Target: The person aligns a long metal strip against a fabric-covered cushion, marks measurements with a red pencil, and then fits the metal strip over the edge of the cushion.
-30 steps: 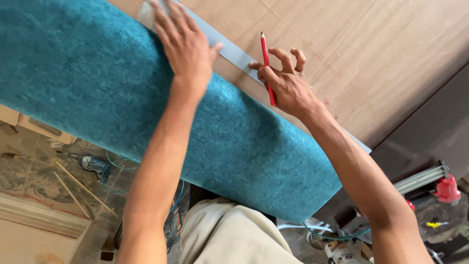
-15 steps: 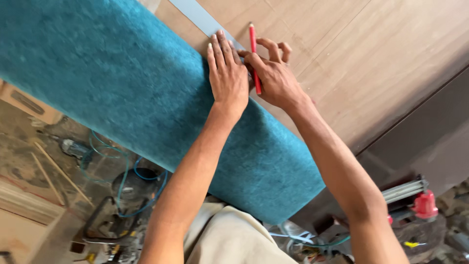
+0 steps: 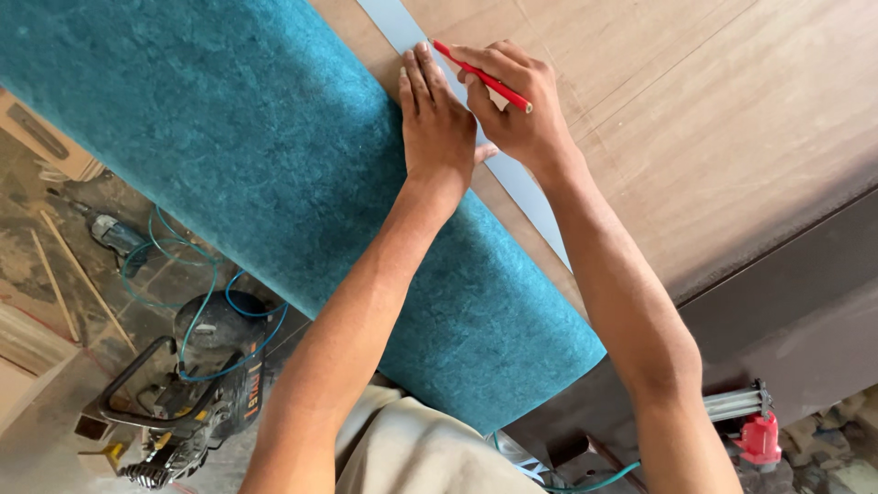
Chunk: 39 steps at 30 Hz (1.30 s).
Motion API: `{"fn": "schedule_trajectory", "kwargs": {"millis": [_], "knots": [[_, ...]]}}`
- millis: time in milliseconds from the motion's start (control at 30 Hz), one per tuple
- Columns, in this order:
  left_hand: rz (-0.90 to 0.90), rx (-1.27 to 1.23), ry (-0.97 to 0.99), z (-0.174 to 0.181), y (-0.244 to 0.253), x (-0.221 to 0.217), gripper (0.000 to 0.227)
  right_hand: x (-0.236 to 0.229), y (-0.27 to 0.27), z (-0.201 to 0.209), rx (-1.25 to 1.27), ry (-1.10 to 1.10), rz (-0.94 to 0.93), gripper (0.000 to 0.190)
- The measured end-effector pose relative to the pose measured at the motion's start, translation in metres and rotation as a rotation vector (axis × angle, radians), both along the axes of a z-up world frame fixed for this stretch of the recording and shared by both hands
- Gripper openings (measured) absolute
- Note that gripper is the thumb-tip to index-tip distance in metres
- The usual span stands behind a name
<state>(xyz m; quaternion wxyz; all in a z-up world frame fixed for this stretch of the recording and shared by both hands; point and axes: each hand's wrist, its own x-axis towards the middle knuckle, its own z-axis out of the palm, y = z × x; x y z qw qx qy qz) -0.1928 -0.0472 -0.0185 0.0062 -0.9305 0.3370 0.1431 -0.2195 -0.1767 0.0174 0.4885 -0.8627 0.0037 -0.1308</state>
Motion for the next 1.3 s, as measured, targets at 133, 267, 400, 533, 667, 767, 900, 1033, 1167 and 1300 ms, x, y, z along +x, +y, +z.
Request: {"fn": "schedule_trajectory", "kwargs": {"millis": [133,267,400,533,667,767,900,1033,1167,1300], "knots": [[-0.024,0.012,-0.003,-0.001,0.003,0.001,0.121,0.005,-0.001,-0.001,-0.014,0.017,0.002,0.029],[-0.049,0.025,-0.006,0.001,0.003,0.000,0.119,0.004,-0.003,-0.002,-0.044,0.035,0.014,0.031],[-0.057,0.016,-0.028,0.001,0.004,0.001,0.117,0.005,-0.004,-0.003,-0.050,0.038,0.032,0.030],[-0.053,0.040,-0.002,-0.004,0.004,-0.001,0.120,0.006,-0.005,-0.005,-0.044,0.023,0.057,0.028],[-0.029,0.014,-0.028,-0.006,0.003,-0.002,0.123,0.008,-0.009,-0.001,-0.113,-0.005,0.097,0.023],[-0.017,0.025,-0.025,-0.006,0.002,-0.002,0.121,0.001,-0.014,0.005,-0.153,0.003,0.138,0.020],[0.004,0.014,0.018,-0.001,0.002,-0.001,0.116,-0.019,-0.020,0.015,-0.152,0.064,0.151,0.018],[-0.037,0.044,0.037,0.005,0.003,0.000,0.103,-0.040,-0.024,0.023,-0.168,0.103,0.154,0.016],[-0.034,0.006,-0.030,0.003,0.004,-0.002,0.120,-0.066,-0.029,0.033,-0.153,0.125,0.152,0.023],[-0.013,-0.058,-0.049,-0.005,0.005,-0.004,0.122,-0.092,-0.034,0.044,-0.159,0.216,0.159,0.030]]}}
